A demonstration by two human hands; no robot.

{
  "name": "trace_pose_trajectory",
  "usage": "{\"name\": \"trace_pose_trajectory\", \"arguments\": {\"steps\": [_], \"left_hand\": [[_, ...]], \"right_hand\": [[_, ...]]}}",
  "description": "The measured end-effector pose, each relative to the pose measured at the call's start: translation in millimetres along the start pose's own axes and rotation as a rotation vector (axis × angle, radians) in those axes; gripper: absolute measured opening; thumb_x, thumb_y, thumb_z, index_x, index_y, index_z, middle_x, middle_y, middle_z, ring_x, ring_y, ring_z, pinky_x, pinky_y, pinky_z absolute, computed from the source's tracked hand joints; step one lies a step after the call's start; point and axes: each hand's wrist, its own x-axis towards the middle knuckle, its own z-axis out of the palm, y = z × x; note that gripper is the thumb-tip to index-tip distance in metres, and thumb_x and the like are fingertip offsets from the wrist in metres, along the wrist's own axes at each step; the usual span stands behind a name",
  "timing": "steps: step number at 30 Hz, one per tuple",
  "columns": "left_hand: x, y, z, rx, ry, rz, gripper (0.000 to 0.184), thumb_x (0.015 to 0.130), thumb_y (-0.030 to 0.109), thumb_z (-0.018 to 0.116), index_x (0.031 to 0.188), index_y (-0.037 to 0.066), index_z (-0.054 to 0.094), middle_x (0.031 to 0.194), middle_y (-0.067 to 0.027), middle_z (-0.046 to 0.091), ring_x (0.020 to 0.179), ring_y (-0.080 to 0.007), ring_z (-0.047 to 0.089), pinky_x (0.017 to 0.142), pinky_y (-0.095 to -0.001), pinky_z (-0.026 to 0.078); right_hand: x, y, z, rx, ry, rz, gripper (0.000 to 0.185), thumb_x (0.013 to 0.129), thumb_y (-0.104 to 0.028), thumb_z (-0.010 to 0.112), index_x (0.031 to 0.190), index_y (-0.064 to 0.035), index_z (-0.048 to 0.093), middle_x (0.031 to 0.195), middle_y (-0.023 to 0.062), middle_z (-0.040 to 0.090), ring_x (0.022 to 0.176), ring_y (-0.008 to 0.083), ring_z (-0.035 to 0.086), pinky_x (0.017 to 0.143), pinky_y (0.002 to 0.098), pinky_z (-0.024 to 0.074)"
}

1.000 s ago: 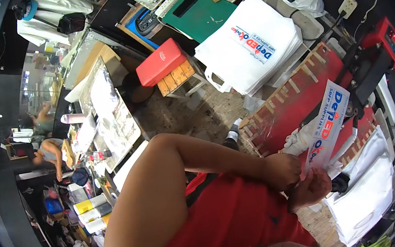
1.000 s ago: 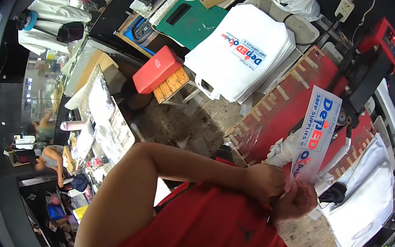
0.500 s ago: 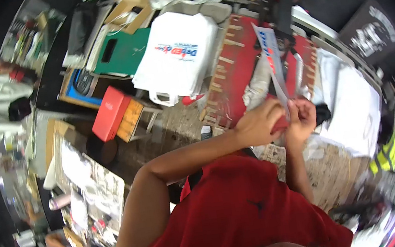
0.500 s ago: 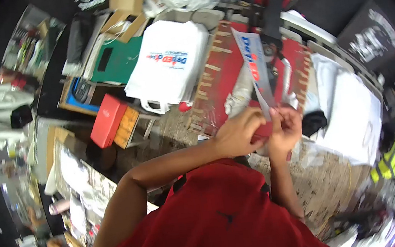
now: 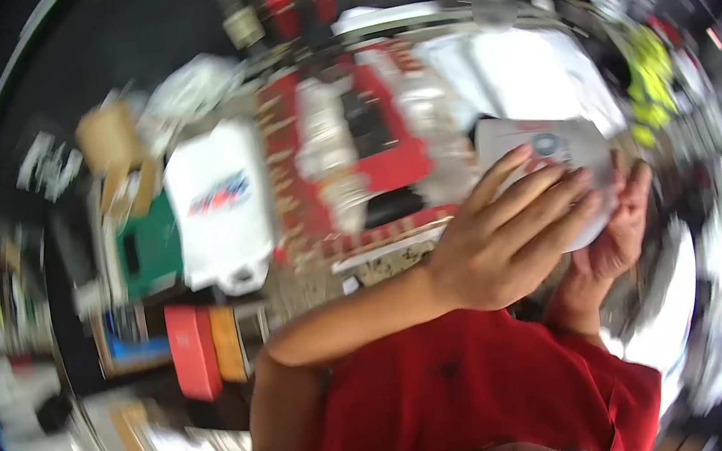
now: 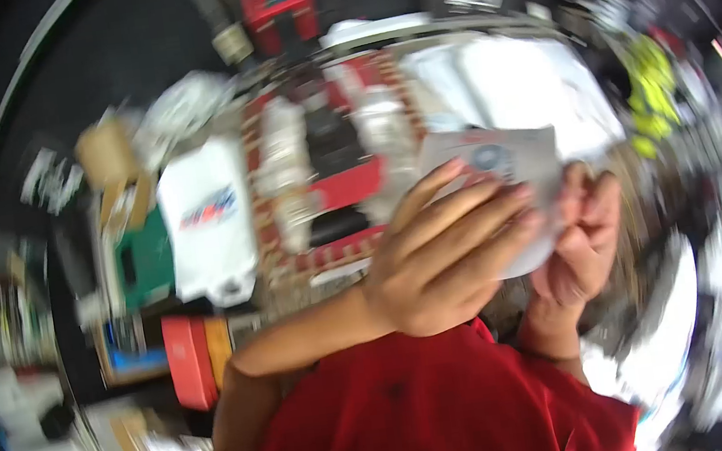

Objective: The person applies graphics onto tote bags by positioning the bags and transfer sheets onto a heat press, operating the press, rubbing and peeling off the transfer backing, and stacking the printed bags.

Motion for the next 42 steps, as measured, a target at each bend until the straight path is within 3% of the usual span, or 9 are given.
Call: {"name": "trace_pose_trajectory", "arguments": {"steps": [3, 9, 14, 15, 17, 23, 32, 38, 42], "left_hand": [[-3, 11, 21, -0.195, -0.120, 0.052, 0.041, 0.083, -0.004, 0.054, 0.123, -0.006, 0.062, 0.123, -0.0208, 0.066, 0.112, -0.0357, 0.065, 0.097, -0.0474, 0.052], [-29, 29, 56, -0.550, -0.432, -0.035, 0.037, 0.077, -0.010, 0.052, 0.110, -0.006, 0.070, 0.104, -0.0182, 0.073, 0.094, -0.0343, 0.072, 0.084, -0.0388, 0.057], [-79, 16, 71, -0.662, -0.839, -0.142, 0.037, 0.078, -0.010, 0.060, 0.111, 0.002, 0.071, 0.105, -0.0155, 0.072, 0.097, -0.0320, 0.071, 0.084, -0.0390, 0.057], [-81, 13, 71, -0.663, -0.840, -0.144, 0.037, 0.078, -0.010, 0.060, 0.111, 0.002, 0.071, 0.105, -0.0155, 0.072, 0.097, -0.0320, 0.071, 0.084, -0.0390, 0.057], [-86, 10, 70, -0.642, -0.860, -0.240, 0.035, 0.080, -0.008, 0.060, 0.112, 0.003, 0.071, 0.104, -0.0166, 0.072, 0.098, -0.0320, 0.071, 0.085, -0.0390, 0.056], [-95, 5, 74, -0.653, -0.903, -0.376, 0.031, 0.084, -0.006, 0.060, 0.112, 0.004, 0.071, 0.102, -0.0172, 0.072, 0.095, -0.0323, 0.071, 0.082, -0.0385, 0.056], [-112, -1, 71, -0.550, -0.864, -0.523, 0.023, 0.090, -0.001, 0.060, 0.109, 0.003, 0.072, 0.096, -0.0170, 0.073, 0.087, -0.0323, 0.071, 0.075, -0.0378, 0.056], [-168, -40, 72, -0.430, -0.574, -0.894, 0.014, 0.095, 0.011, 0.060, 0.094, -0.003, 0.063, 0.072, -0.0155, 0.060, 0.064, -0.0144, 0.052, 0.058, -0.0329, 0.044], [-202, -66, 56, -0.757, -0.221, -1.287, 0.012, 0.097, 0.005, 0.057, 0.105, -0.001, 0.062, 0.093, -0.0045, 0.068, 0.085, -0.0101, 0.059, 0.079, -0.0265, 0.049]], "right_hand": [[-10, -37, -26, -0.131, 0.014, -0.091, 0.028, 0.089, -0.022, 0.073, 0.092, -0.0060, 0.050, 0.080, 0.0084, 0.056, 0.059, 0.0153, 0.055, 0.045, 0.0257, 0.0437], [-29, -43, -179, -0.670, 0.542, 0.050, 0.031, 0.102, -0.028, 0.056, 0.083, -0.0033, 0.058, 0.076, 0.0060, 0.064, 0.062, 0.0145, 0.059, 0.058, 0.0307, 0.0481], [-231, 8, -275, -1.429, 0.087, 1.271, 0.096, 0.096, -0.075, 0.016, 0.060, -0.0002, 0.064, 0.058, 0.0188, 0.061, 0.064, 0.0308, 0.065, 0.071, 0.0464, 0.0523], [-248, 8, -261, -1.147, 0.017, 1.745, 0.097, 0.092, -0.079, 0.016, 0.087, 0.0004, 0.072, 0.085, 0.0236, 0.069, 0.075, 0.0317, 0.068, 0.075, 0.0476, 0.0561], [-275, 6, -205, -0.915, 0.267, 1.854, 0.094, 0.091, -0.080, 0.018, 0.125, -0.0047, 0.063, 0.125, 0.0203, 0.062, 0.098, 0.0311, 0.068, 0.081, 0.0517, 0.0586], [-268, 21, -223, -0.261, 0.061, 1.870, 0.079, 0.092, -0.076, 0.034, 0.144, -0.0188, 0.049, 0.143, 0.0076, 0.051, 0.124, 0.0289, 0.056, 0.085, 0.0585, 0.0576], [-254, 35, -206, -0.523, -0.021, 1.923, 0.067, 0.096, -0.064, 0.046, 0.137, -0.0126, 0.057, 0.138, 0.0108, 0.055, 0.120, 0.0320, 0.058, 0.082, 0.0581, 0.0587], [-206, 29, -188, -0.836, -0.199, 1.896, 0.080, 0.092, -0.073, 0.045, 0.104, 0.0030, 0.068, 0.097, 0.0164, 0.065, 0.081, 0.0262, 0.069, 0.064, 0.0401, 0.0619], [-219, 65, -204, -0.803, -0.172, 1.901, 0.076, 0.093, -0.067, 0.051, 0.108, 0.0057, 0.069, 0.094, 0.0199, 0.069, 0.076, 0.0291, 0.072, 0.058, 0.0387, 0.0610]]}}
